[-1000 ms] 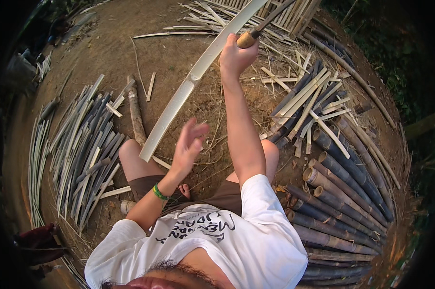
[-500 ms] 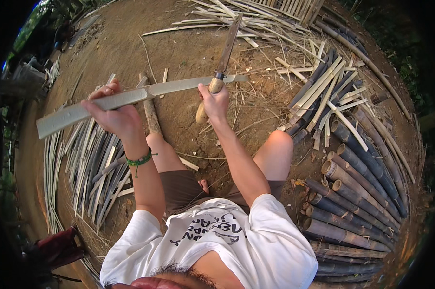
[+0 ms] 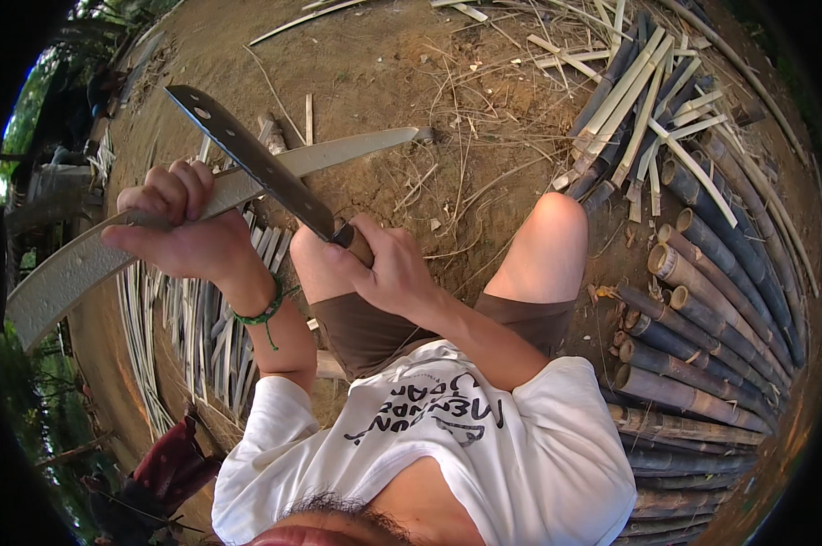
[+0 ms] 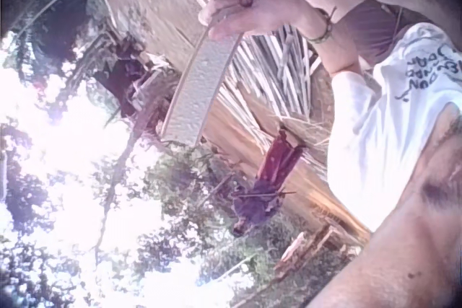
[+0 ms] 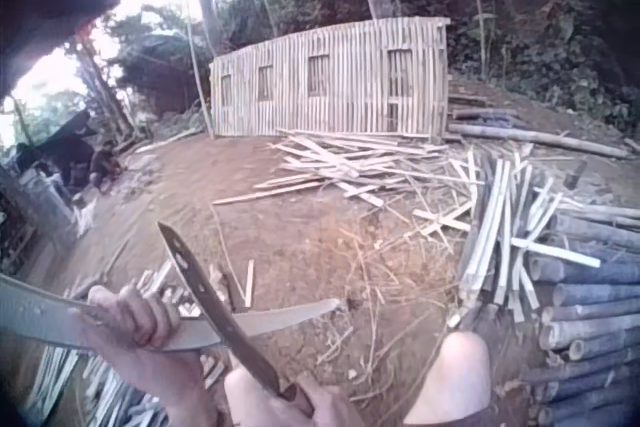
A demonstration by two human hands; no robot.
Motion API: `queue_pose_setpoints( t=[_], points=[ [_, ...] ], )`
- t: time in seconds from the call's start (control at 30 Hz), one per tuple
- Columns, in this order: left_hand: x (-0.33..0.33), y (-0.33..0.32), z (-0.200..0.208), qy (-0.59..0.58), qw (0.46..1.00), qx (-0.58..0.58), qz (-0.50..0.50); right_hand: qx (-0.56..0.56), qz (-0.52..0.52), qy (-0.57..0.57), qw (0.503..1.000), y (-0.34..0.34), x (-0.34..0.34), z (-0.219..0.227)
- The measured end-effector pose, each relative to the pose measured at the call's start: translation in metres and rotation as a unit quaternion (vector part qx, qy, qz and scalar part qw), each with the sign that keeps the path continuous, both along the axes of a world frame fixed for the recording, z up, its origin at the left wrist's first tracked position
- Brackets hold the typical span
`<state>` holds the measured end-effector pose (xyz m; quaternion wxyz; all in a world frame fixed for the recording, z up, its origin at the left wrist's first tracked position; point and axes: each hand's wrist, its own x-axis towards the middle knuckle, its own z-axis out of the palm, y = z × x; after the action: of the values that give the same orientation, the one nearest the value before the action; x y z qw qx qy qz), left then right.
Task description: The person processes bamboo strips using a large knife by holding a strip in one hand and shaving along its length to smooth and thin the material.
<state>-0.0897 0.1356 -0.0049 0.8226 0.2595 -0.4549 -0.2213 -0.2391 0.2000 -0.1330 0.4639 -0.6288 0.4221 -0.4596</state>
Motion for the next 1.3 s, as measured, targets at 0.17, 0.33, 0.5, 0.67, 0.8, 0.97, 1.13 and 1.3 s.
queue_pose_setpoints(
  t=[0.17, 0.33, 0.5, 0.67, 0.8, 0.97, 1.13, 1.3],
  points=[
    [-0.006, -0.002, 0.004, -0.017, 0.999, 0.022, 0.030, 0.089, -0.066, 0.045, 0.993, -0.033, -0.010, -0.076],
    [-0.012, 0.000, 0.003, -0.011, 0.999, 0.019, 0.028, -0.002, -0.043, 0.055, 0.998, -0.018, -0.007, -0.028],
    [-0.021, -0.011, 0.008, -0.023, 0.998, 0.014, 0.051, 0.084, -0.087, 0.113, 0.986, -0.056, -0.018, -0.126],
    [-0.025, -0.012, 0.007, -0.012, 0.999, 0.009, 0.041, 0.182, -0.101, 0.107, 0.972, -0.082, -0.030, -0.144],
    [-0.019, -0.017, 0.011, -0.035, 0.991, 0.031, 0.129, -0.018, -0.057, 0.043, 0.997, -0.058, -0.006, -0.078],
    [-0.018, -0.036, 0.021, -0.024, 0.986, 0.022, 0.162, 0.173, -0.118, 0.073, 0.975, -0.095, -0.017, -0.208],
    [-0.008, -0.051, 0.021, 0.017, 0.988, 0.036, 0.150, 0.237, -0.135, 0.098, 0.957, -0.126, -0.029, -0.221],
    [-0.004, -0.050, 0.020, -0.023, 0.983, 0.047, 0.175, 0.082, -0.042, 0.063, 0.994, -0.069, 0.001, -0.090]
  ],
)
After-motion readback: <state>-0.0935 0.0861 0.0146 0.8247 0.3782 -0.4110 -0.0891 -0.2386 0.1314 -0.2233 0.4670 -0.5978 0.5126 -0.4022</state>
